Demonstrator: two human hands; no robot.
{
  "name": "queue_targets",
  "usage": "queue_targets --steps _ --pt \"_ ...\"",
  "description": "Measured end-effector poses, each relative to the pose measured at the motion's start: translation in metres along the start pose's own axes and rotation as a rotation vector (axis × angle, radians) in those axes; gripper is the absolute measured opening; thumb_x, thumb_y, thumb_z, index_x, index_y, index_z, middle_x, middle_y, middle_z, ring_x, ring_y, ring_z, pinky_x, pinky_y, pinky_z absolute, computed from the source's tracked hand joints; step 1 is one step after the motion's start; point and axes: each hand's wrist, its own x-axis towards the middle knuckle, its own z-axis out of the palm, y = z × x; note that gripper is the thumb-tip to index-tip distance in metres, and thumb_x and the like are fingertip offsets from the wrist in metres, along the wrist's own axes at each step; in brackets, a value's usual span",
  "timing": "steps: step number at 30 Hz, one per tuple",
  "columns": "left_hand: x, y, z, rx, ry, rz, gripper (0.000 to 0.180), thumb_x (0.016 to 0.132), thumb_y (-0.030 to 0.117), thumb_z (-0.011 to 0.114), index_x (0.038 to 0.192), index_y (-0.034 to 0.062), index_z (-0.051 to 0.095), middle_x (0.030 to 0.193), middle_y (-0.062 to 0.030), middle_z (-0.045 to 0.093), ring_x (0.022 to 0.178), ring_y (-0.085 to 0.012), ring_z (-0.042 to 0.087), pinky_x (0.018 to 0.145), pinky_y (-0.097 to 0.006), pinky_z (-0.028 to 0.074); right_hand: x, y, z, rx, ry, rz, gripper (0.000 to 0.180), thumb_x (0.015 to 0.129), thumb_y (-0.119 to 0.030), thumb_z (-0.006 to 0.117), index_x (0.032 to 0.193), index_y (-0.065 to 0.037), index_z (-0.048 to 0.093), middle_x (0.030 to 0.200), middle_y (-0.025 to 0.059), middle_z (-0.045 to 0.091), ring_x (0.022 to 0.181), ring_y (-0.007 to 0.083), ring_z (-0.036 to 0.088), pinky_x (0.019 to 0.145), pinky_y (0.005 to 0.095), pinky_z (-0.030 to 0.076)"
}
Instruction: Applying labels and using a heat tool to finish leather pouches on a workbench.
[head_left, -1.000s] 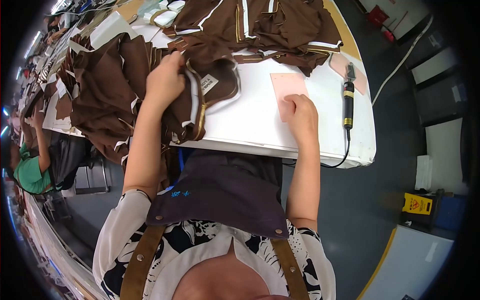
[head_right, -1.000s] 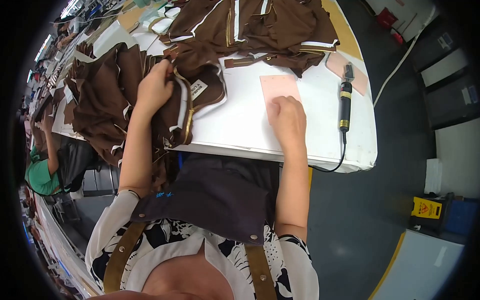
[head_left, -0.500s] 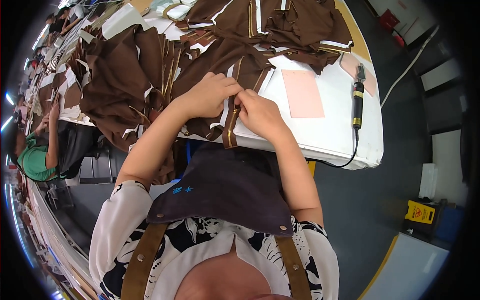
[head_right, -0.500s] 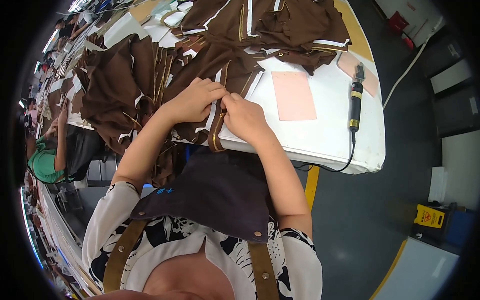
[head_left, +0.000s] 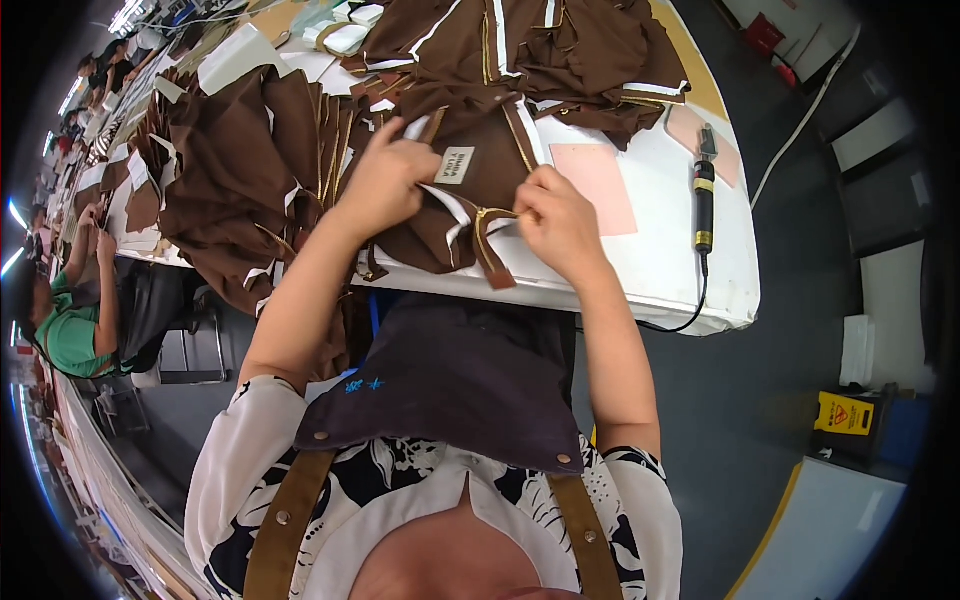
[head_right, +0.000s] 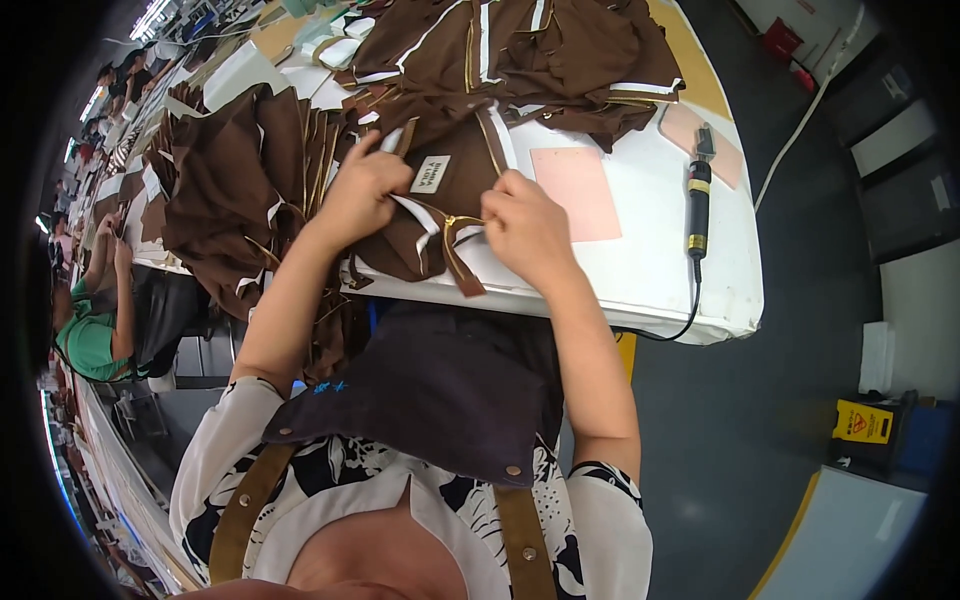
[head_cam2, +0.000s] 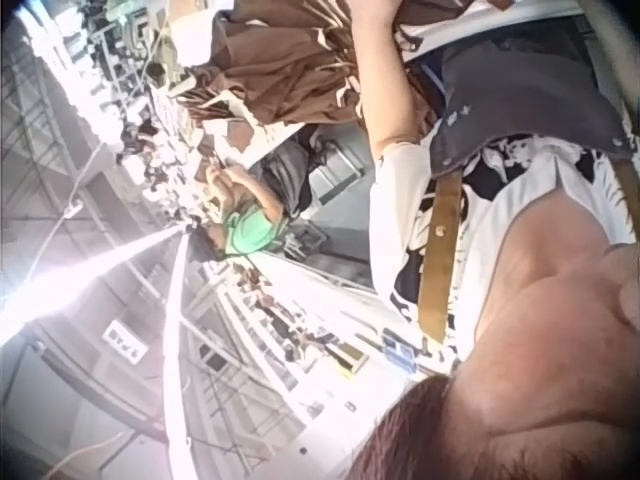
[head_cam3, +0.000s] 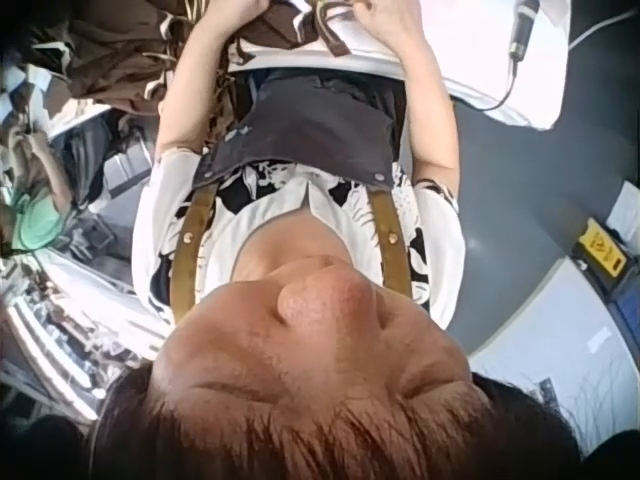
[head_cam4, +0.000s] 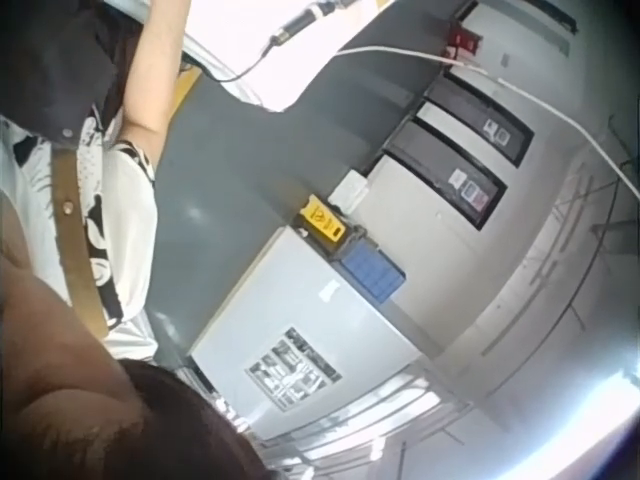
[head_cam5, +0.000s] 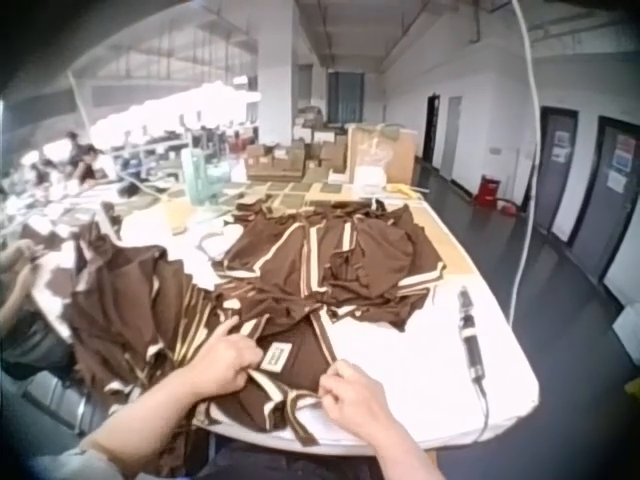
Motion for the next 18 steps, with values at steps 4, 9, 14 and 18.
queue_targets --steps 4,9,14,18 --pt "-0.019 -0.037 -0.033 0.170 -0.069 -0.329 0.021 0.072 -0.008 0.055 0.085 0.0063 0.062 0.082 -0.0081 0.062 0.094 -0.0304 0.065 0.114 -0.056 0.033 -0.021 0.039 -0.025 -0.112 0.049 0.063 0.011 0.077 0.001 0.061 0.079 -0.009 0.064 0.091 0.0035 0.061 0.090 0.0256 0.060 0.072 0.0395 0.051" --pt "-0.015 -0.005 -0.027 -0.110 -0.118 -0.094 0.027 0.069 -0.017 0.051 0.082 0.0053 0.058 0.111 -0.0038 0.069 0.120 -0.0256 0.061 0.121 -0.061 0.019 -0.003 0.019 -0.019 -0.056 0.121 -0.104 0.016 0.076 0.001 0.060 0.085 -0.007 0.070 0.097 0.0050 0.066 0.094 0.0297 0.060 0.084 0.0398 0.051" --pt "0.007 0.018 -0.040 -0.285 -0.217 0.007 0.013 0.074 -0.006 0.062 0.075 0.0057 0.056 0.117 -0.0073 0.069 0.131 -0.0286 0.056 0.121 -0.064 0.014 0.009 0.019 0.014 -0.140 -0.091 0.176 0.046 0.080 -0.022 0.074 0.123 -0.008 0.063 0.129 0.0152 0.061 0.125 0.0375 0.052 0.104 0.0452 0.043" --pt "0.009 0.024 -0.030 -0.443 -0.354 0.007 0.019 0.082 0.019 0.070 0.073 0.0049 0.061 0.120 -0.0097 0.070 0.128 -0.0284 0.058 0.120 -0.064 0.015 0.021 0.018 0.021 -0.309 -0.316 0.171 0.113 0.064 -0.045 0.089 0.155 -0.009 0.032 0.154 0.0244 0.040 0.147 0.0421 0.032 0.122 0.0491 0.024"
